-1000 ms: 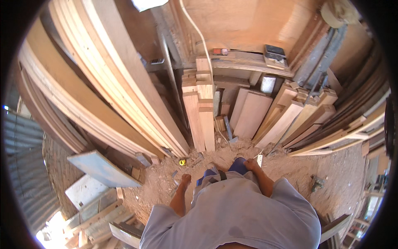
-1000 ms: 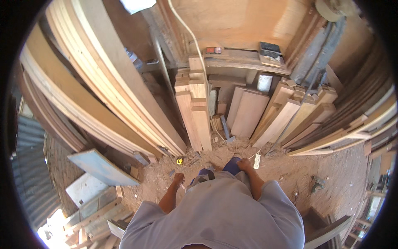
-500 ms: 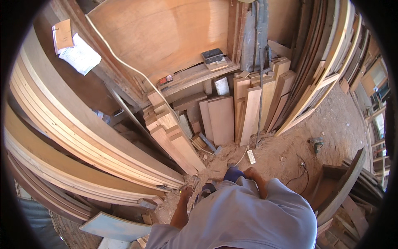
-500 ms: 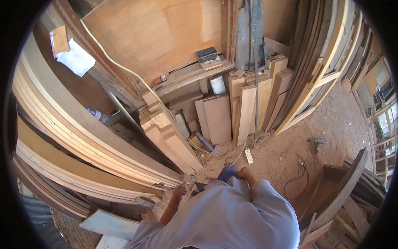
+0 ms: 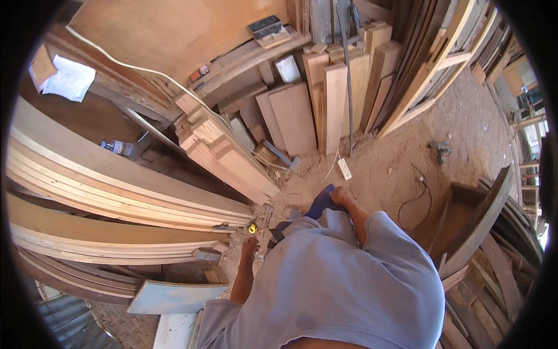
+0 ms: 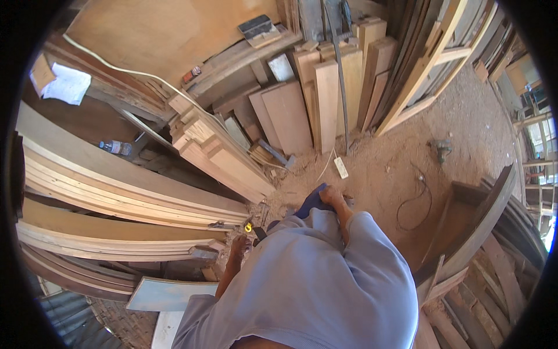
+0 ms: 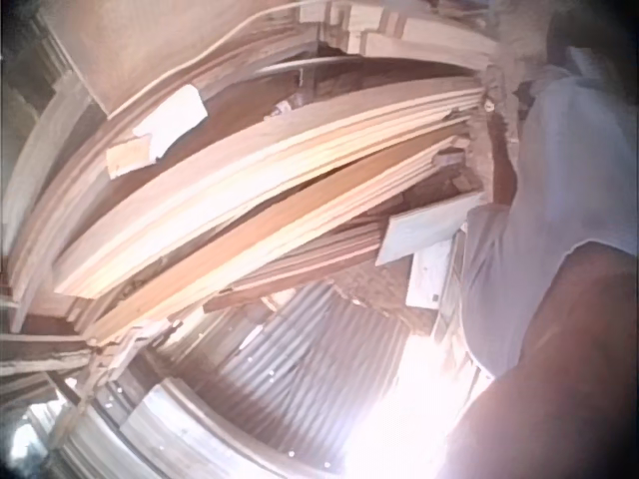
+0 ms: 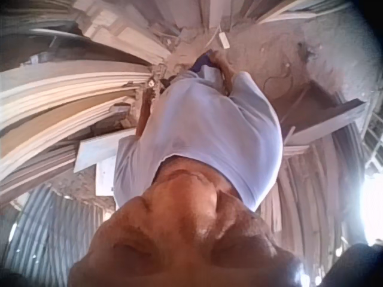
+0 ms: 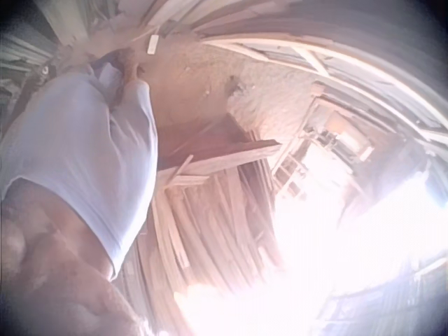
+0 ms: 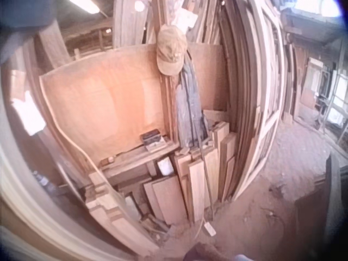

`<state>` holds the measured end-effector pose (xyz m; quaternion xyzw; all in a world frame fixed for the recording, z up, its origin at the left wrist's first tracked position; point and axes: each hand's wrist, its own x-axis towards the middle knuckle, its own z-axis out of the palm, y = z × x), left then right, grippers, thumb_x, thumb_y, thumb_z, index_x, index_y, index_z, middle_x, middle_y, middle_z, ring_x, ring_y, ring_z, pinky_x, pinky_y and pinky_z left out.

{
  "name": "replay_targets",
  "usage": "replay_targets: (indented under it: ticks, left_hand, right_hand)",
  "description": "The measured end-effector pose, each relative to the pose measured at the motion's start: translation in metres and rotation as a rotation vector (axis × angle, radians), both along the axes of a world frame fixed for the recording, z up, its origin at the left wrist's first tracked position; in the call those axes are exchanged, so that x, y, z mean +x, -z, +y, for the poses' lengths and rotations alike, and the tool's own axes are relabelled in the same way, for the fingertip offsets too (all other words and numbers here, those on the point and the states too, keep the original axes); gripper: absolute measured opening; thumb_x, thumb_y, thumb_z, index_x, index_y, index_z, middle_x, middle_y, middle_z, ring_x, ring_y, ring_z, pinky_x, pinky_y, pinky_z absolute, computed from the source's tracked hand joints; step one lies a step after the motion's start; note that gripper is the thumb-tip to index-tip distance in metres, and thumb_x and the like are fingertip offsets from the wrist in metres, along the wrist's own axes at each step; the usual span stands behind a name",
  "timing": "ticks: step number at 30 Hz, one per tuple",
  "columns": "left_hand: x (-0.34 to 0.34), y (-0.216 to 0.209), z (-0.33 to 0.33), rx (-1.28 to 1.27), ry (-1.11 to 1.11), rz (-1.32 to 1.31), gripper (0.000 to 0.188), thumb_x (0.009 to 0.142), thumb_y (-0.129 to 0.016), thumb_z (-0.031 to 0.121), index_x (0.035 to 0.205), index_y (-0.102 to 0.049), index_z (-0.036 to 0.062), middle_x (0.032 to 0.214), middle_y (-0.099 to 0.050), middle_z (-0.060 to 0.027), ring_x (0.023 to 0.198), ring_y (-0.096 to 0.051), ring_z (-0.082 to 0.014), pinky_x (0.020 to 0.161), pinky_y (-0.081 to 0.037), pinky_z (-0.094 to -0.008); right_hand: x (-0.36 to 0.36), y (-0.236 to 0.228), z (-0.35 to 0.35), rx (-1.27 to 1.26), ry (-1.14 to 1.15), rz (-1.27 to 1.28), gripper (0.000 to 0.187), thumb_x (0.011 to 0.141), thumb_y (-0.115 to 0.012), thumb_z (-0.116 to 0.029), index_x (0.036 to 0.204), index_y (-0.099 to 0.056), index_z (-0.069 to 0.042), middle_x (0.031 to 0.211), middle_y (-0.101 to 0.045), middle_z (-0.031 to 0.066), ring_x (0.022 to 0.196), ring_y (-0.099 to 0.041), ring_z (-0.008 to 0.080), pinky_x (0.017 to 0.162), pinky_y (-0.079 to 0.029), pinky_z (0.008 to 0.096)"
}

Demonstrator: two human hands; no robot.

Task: The person moves wood shavings, shifts several planks and boards of different sizes, and moves a bucket and small panels by hand in a wood workshop environment.

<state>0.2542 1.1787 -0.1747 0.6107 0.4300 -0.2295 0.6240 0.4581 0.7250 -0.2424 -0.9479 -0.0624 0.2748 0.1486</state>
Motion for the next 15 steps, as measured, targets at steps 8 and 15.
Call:
replay_targets:
  ticks: [8,15]
  left_hand:
    - [-0.027,-0.008,-0.035,0.328,0.941,-0.228,0.019,0.079,-0.051,0.017,0.068,-0.056,0.0023,0.059,-0.052,-0.0070,0.053,-0.055,-0.0208,0.050,-0.044,-0.0388]
    - [0.022,0.003,-0.130,-0.001,0.479,0.104,0.026,0.086,-0.056,0.024,0.094,-0.064,0.0007,0.077,-0.064,-0.0122,0.070,-0.060,-0.0206,0.064,-0.047,-0.0350]
  right_hand:
    - [-0.059,-0.027,-0.058,-0.098,-0.156,0.371,0.038,0.088,-0.045,-0.030,0.099,-0.069,-0.003,0.119,-0.060,0.0239,0.116,-0.055,0.0336,0.099,-0.043,0.0451]
    - [-0.122,-0.040,-0.105,-0.049,-0.408,0.259,0.033,0.087,-0.045,-0.025,0.088,-0.071,-0.005,0.102,-0.067,0.0196,0.098,-0.065,0.0324,0.085,-0.051,0.0429]
